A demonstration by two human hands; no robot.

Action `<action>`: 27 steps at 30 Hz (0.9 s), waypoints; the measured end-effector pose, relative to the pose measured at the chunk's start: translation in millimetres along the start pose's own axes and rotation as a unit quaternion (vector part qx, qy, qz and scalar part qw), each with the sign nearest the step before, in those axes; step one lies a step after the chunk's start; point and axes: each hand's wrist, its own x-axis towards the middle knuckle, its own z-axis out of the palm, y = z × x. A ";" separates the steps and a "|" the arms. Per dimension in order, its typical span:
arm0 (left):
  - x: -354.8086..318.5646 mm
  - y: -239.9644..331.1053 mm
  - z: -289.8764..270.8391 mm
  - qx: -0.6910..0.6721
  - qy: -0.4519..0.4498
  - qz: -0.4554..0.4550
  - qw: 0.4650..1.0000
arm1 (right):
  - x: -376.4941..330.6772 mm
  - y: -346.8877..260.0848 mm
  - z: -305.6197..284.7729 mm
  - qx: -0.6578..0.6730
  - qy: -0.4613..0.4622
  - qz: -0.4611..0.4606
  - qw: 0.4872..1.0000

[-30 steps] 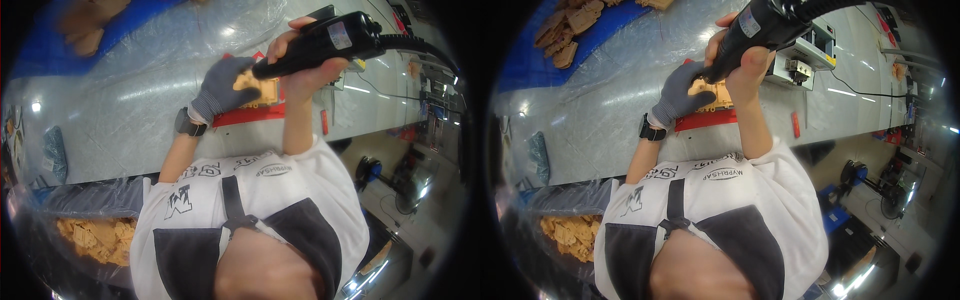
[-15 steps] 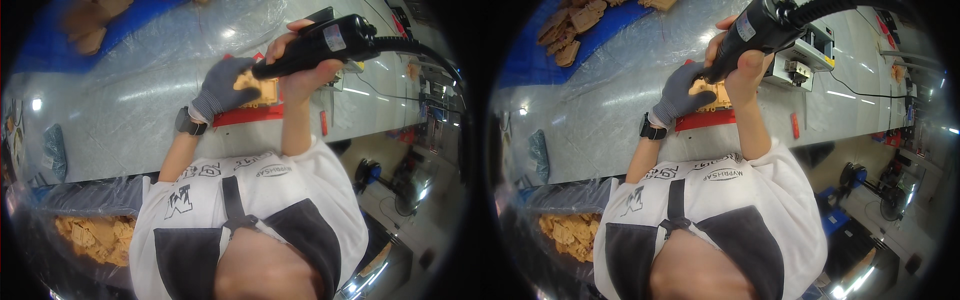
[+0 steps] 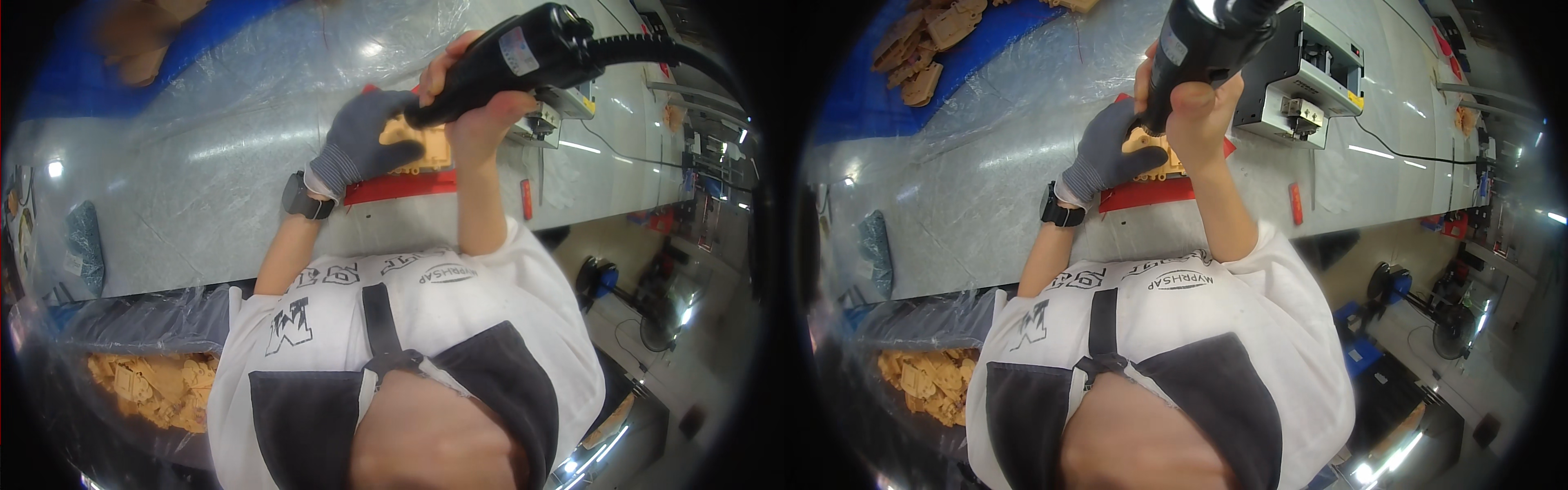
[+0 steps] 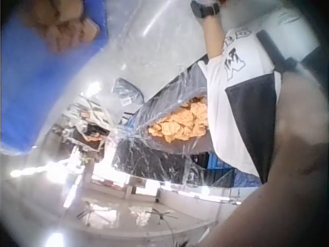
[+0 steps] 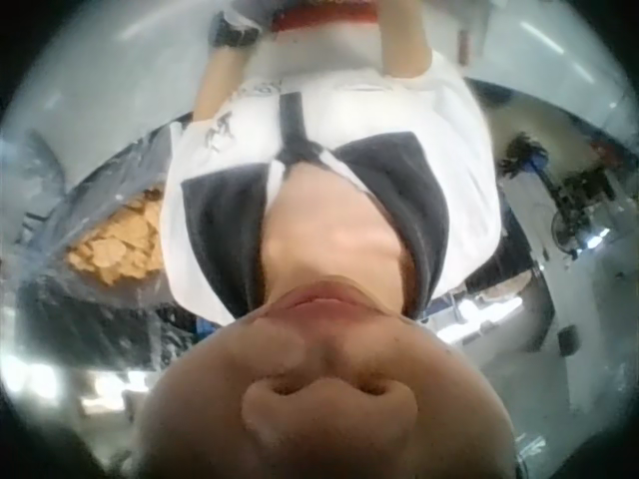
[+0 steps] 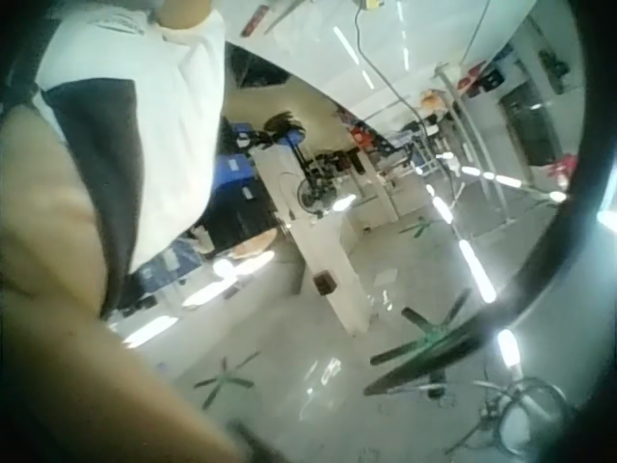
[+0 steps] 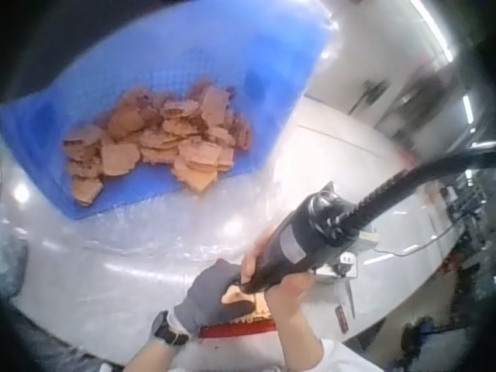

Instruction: Cleaning and inspecting small plastic toy components using a hand-held air tool.

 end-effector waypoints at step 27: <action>-82.4 82.6 -113.1 -0.620 -0.031 0.394 0.678 | -44.7 -64.4 -114.8 0.159 0.303 -0.104 0.934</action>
